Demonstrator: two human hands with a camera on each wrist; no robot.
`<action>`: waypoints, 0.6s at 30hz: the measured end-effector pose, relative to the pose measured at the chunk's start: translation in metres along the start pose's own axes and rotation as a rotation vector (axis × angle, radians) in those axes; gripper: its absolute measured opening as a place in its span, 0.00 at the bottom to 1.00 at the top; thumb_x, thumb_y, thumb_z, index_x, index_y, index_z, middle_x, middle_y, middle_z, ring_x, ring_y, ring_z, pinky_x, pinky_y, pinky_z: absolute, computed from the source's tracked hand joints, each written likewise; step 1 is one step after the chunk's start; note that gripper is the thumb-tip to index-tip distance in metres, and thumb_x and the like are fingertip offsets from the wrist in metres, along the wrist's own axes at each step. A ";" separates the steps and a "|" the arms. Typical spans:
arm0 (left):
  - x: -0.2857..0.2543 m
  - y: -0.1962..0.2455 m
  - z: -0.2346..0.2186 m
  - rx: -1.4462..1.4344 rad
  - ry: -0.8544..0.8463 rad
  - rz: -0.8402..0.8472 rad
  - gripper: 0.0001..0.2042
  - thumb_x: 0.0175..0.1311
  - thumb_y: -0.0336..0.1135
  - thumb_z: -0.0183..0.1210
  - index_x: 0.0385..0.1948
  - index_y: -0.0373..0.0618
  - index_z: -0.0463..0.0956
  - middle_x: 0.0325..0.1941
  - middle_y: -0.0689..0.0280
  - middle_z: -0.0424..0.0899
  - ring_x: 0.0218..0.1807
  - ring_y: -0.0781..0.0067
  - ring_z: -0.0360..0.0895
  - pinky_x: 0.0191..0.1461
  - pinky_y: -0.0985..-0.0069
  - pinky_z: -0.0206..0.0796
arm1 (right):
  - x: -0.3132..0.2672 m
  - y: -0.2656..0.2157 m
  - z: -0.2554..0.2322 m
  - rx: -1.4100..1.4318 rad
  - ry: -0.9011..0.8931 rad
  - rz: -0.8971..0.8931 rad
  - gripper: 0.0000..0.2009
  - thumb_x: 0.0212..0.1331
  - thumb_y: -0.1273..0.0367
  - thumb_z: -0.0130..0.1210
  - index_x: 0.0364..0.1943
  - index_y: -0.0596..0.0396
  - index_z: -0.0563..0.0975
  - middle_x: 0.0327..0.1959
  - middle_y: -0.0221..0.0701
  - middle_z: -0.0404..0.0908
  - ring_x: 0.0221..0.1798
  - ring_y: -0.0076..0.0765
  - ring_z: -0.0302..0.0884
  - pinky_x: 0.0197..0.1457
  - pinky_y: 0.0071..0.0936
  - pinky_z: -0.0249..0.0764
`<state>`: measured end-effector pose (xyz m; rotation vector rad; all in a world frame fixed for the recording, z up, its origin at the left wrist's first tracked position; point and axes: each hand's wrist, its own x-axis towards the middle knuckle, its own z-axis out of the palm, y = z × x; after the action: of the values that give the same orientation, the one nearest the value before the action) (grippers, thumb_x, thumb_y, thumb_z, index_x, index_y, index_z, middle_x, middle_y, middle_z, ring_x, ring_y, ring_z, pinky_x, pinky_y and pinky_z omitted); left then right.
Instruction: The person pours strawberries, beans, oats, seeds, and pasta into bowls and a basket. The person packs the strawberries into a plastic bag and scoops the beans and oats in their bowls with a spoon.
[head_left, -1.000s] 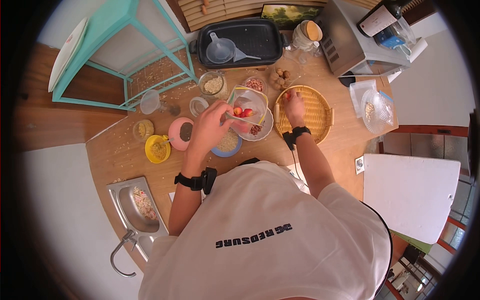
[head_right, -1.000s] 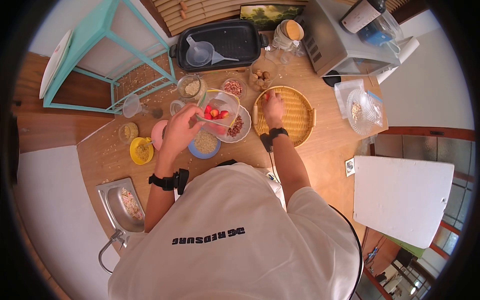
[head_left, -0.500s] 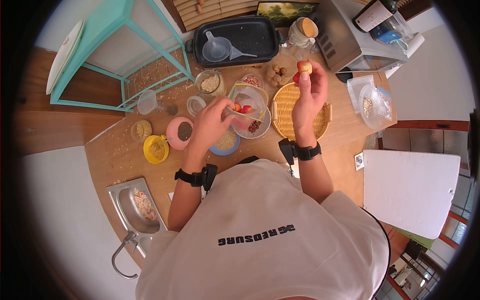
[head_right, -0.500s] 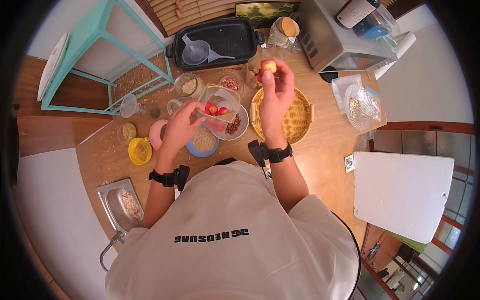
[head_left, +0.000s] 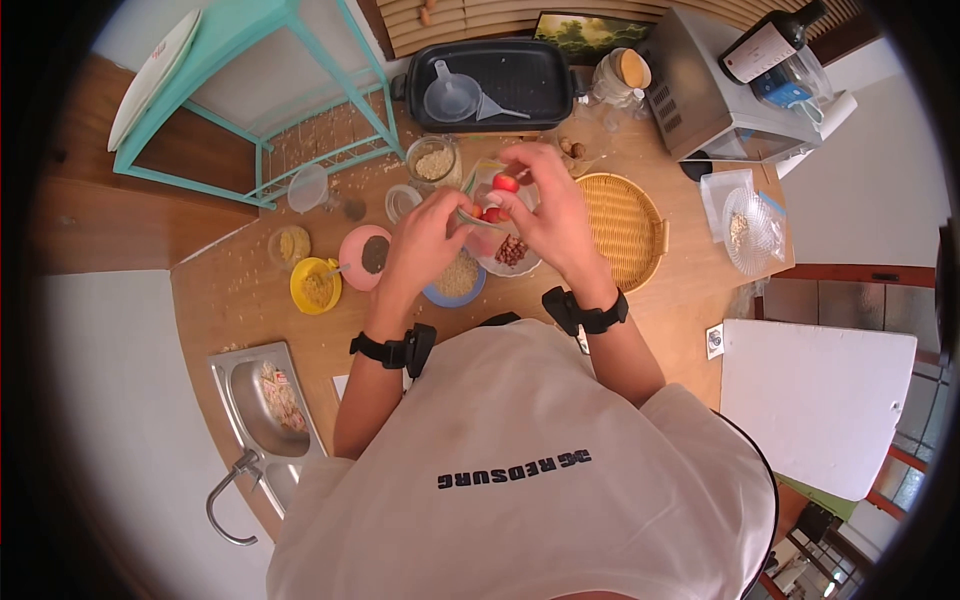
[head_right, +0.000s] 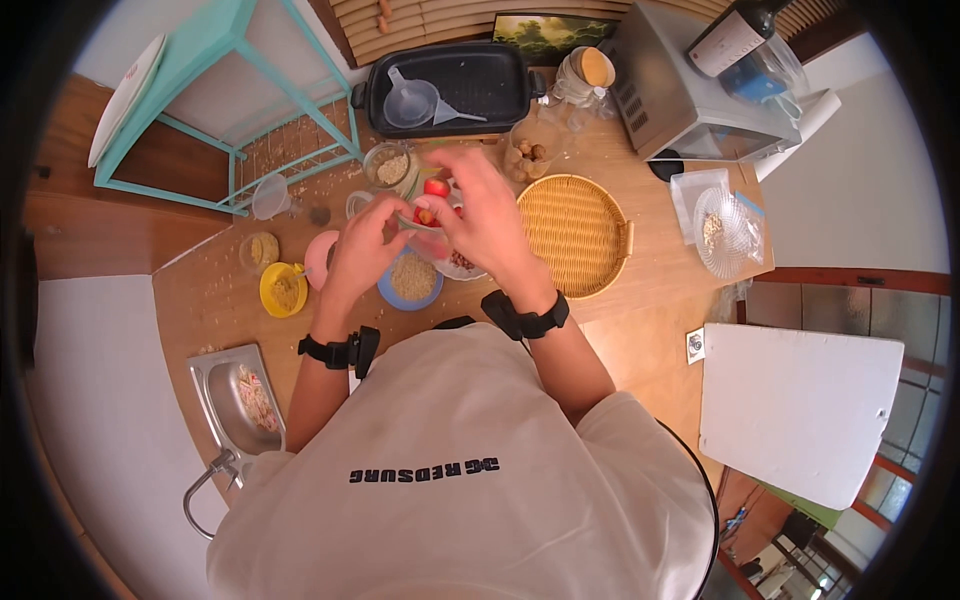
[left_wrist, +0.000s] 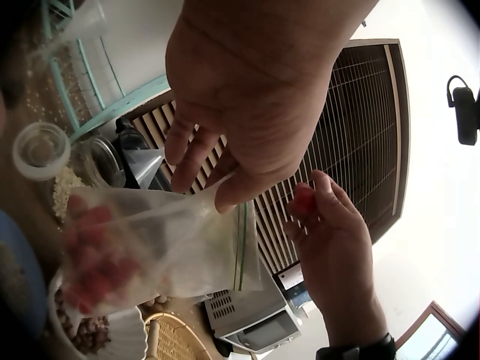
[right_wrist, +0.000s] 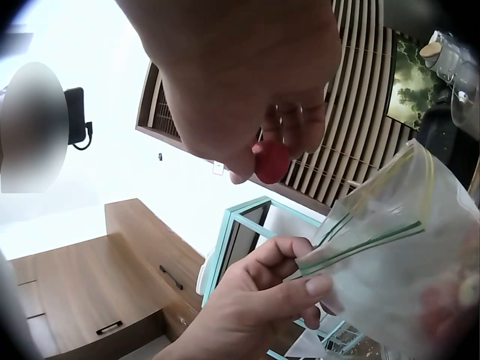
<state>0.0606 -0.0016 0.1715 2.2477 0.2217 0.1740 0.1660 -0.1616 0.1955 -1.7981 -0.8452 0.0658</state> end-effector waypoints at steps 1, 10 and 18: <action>0.002 0.000 0.001 0.002 0.001 0.004 0.12 0.52 0.25 0.61 0.39 0.43 0.72 0.35 0.62 0.77 0.34 0.65 0.76 0.38 0.72 0.68 | 0.003 0.002 0.000 -0.132 -0.009 -0.115 0.26 0.48 0.65 0.66 0.53 0.52 0.73 0.46 0.36 0.75 0.48 0.41 0.74 0.50 0.37 0.72; 0.004 0.002 0.006 -0.071 0.080 0.020 0.12 0.51 0.25 0.63 0.37 0.42 0.72 0.38 0.65 0.78 0.34 0.68 0.75 0.38 0.74 0.67 | -0.023 0.031 -0.006 -0.340 -0.156 0.164 0.26 0.45 0.60 0.68 0.50 0.52 0.74 0.44 0.37 0.78 0.49 0.48 0.75 0.48 0.41 0.72; 0.011 0.014 0.005 -0.246 0.063 0.029 0.30 0.53 0.24 0.62 0.61 0.51 0.65 0.51 0.67 0.77 0.35 0.77 0.74 0.35 0.81 0.65 | -0.015 0.054 -0.062 0.135 0.212 0.384 0.18 0.51 0.79 0.48 0.49 0.57 0.73 0.42 0.34 0.79 0.38 0.26 0.78 0.36 0.23 0.73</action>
<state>0.0741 -0.0119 0.1798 2.0031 0.1910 0.2732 0.2088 -0.2285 0.1692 -1.7807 -0.3313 0.1726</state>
